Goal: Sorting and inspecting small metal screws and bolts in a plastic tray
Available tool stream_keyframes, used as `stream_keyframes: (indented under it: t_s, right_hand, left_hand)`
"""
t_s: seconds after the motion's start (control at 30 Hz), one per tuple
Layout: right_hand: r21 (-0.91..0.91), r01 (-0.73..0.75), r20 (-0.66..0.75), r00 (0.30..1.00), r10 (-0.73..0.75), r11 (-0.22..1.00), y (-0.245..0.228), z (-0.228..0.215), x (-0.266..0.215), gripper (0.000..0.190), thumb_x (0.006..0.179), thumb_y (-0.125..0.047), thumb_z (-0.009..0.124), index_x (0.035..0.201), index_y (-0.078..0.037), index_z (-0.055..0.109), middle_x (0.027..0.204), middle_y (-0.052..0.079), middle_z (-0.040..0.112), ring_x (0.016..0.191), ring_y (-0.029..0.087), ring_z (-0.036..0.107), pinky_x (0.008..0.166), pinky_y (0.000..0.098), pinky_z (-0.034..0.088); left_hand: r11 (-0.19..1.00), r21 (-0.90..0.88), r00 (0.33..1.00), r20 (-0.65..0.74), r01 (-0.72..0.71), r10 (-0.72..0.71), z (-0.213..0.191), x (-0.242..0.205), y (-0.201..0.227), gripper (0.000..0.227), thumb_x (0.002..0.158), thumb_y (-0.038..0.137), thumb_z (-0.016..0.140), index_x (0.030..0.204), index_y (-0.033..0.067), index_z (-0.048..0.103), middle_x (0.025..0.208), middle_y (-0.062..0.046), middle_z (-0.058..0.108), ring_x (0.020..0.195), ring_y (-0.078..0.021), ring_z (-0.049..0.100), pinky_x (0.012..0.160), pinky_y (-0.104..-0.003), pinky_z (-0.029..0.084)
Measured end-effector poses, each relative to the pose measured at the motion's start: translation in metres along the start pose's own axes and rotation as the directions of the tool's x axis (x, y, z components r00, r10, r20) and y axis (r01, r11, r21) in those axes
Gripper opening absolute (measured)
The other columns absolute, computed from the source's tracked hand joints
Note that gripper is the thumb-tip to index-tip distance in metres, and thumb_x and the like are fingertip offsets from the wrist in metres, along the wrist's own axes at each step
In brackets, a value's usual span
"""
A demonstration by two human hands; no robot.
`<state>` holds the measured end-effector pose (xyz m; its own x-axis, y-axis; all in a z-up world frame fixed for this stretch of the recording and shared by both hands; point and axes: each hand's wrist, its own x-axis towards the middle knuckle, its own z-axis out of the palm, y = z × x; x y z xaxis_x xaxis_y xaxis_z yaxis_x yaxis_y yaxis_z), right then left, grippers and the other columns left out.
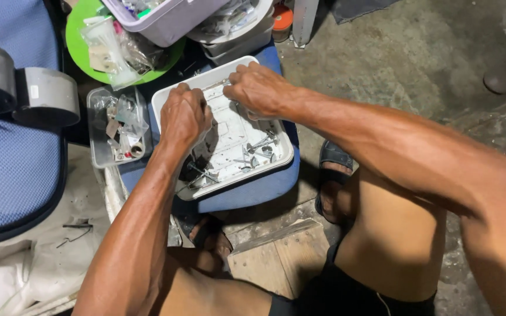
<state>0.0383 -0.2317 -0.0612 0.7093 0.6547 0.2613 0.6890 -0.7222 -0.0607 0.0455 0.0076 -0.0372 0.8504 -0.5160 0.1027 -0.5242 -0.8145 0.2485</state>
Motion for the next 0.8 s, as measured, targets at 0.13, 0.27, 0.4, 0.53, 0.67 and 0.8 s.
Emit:
stream_keyframes:
  t_s: [0.13,0.27,0.4,0.53,0.67,0.8]
  right_hand:
    - [0.083,-0.051,0.111,0.993,0.042,0.995,-0.011,-0.030,0.007,0.012,0.077,-0.010,0.079,0.087,-0.013,0.073,0.082,0.009,0.068,0.082,0.030,0.068,0.076,0.0430,0.053]
    - [0.454,-0.407,0.291,0.908,0.300,0.793,-0.026,-0.076,0.012,0.014,0.082,-0.014,0.077,0.089,-0.012,0.065,0.083,0.008,0.067,0.076,0.027,0.066,0.069,0.0402,0.055]
    - [0.678,-0.520,0.372,0.852,0.367,0.520,-0.019,-0.102,0.002,0.015,0.087,-0.001,0.063,0.099,-0.011,0.063,0.084,-0.003,0.053,0.072,0.011,0.051,0.069,0.0265,0.048]
    - [0.716,-0.406,0.333,0.914,0.232,0.568,-0.021,-0.115,-0.002,0.028,0.096,-0.014,0.057,0.118,-0.006,0.073,0.069,-0.002,0.047,0.059,0.010,0.039,0.060,0.0297,0.036]
    - [0.756,-0.419,0.350,0.908,0.230,0.503,-0.033,-0.124,0.002,0.018,0.099,-0.016,0.061,0.108,-0.009,0.075,0.083,0.005,0.068,0.074,0.012,0.062,0.070,0.0289,0.051]
    - [0.809,-0.343,0.319,0.938,0.133,0.478,-0.038,-0.121,0.005,0.020,0.097,-0.027,0.062,0.106,-0.012,0.074,0.090,0.003,0.071,0.075,0.012,0.063,0.073,0.0292,0.055]
  left_hand:
    - [0.982,-0.168,0.996,0.032,0.082,-0.078,-0.020,-0.007,0.003,0.014,0.089,0.012,0.064,0.091,0.0021,0.073,0.080,-0.017,0.065,0.078,-0.0396,0.070,0.068,-0.053,0.059]
    - [0.907,-0.384,0.984,0.027,0.172,-0.175,-0.034,-0.018,0.007,0.011,0.087,0.010,0.056,0.078,0.0053,0.062,0.070,-0.013,0.064,0.069,-0.0311,0.062,0.058,-0.048,0.046]
    - [0.808,-0.508,0.955,0.158,0.298,-0.252,-0.047,-0.019,0.012,0.022,0.090,0.002,0.050,0.070,0.0112,0.057,0.072,-0.004,0.063,0.069,-0.0181,0.058,0.058,-0.040,0.044]
    - [0.757,-0.515,0.916,0.249,0.401,-0.316,-0.061,-0.021,0.024,0.021,0.089,0.002,0.051,0.073,0.0116,0.059,0.077,-0.004,0.070,0.070,-0.0169,0.066,0.058,-0.037,0.050]
    - [0.742,-0.541,0.918,0.255,0.396,-0.304,-0.058,-0.021,0.026,0.019,0.094,0.004,0.053,0.080,0.0139,0.061,0.088,-0.003,0.072,0.083,-0.0173,0.069,0.069,-0.035,0.056]
    - [0.706,-0.580,0.914,0.268,0.406,-0.306,-0.065,-0.021,0.034,0.015,0.093,0.005,0.055,0.081,0.0141,0.060,0.088,-0.003,0.069,0.081,-0.0158,0.065,0.071,-0.034,0.056]
